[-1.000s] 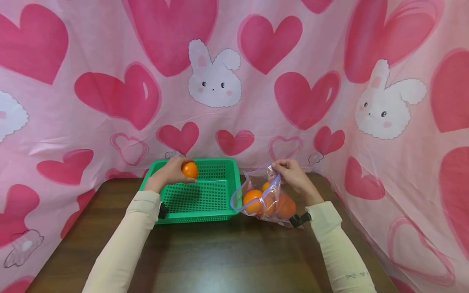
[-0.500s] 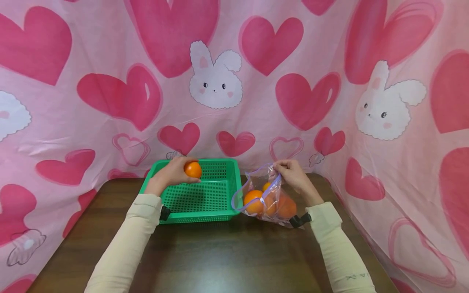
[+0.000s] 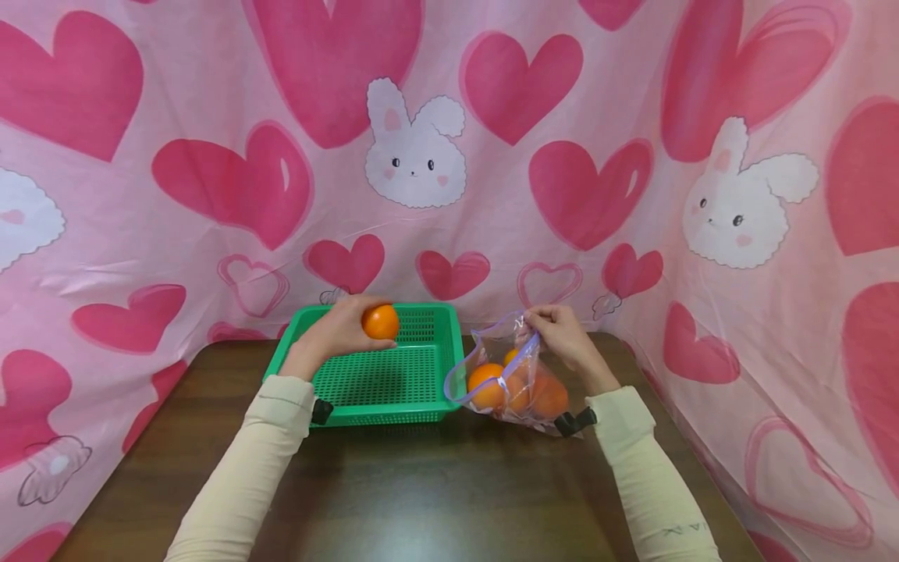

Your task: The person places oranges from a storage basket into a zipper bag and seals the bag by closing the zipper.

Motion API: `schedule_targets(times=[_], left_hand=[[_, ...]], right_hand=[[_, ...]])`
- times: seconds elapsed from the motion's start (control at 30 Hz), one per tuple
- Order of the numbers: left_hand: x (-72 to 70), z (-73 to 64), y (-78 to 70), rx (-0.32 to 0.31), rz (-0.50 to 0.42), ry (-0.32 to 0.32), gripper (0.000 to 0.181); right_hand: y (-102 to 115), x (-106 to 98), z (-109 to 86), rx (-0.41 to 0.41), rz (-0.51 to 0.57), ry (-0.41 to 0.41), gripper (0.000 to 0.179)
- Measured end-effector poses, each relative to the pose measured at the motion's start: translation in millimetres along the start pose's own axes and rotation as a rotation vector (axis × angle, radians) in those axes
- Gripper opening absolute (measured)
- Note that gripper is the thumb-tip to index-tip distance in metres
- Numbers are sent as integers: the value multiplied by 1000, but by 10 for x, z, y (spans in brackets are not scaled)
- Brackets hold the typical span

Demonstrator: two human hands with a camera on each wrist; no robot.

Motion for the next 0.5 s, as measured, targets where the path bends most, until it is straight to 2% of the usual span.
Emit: schedule_targets(times=[0.17,0.5], left_hand=[[1,-1,-107,11,31,-6,69],[57,31,-366,72,67,-4,68]], right_hand=[[9,8,-5,-2,2,1,36],[11,16,-17,10,10,13,36]])
Point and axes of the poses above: each hand's wrist, its own z-axis towards the middle knuckle, its own x-axis out of the palm, y = z × x, the point moved 1 cm from there along z, towards the middle knuckle, and after that the axes turned 15 degrees about y, right-handed, at the moved point
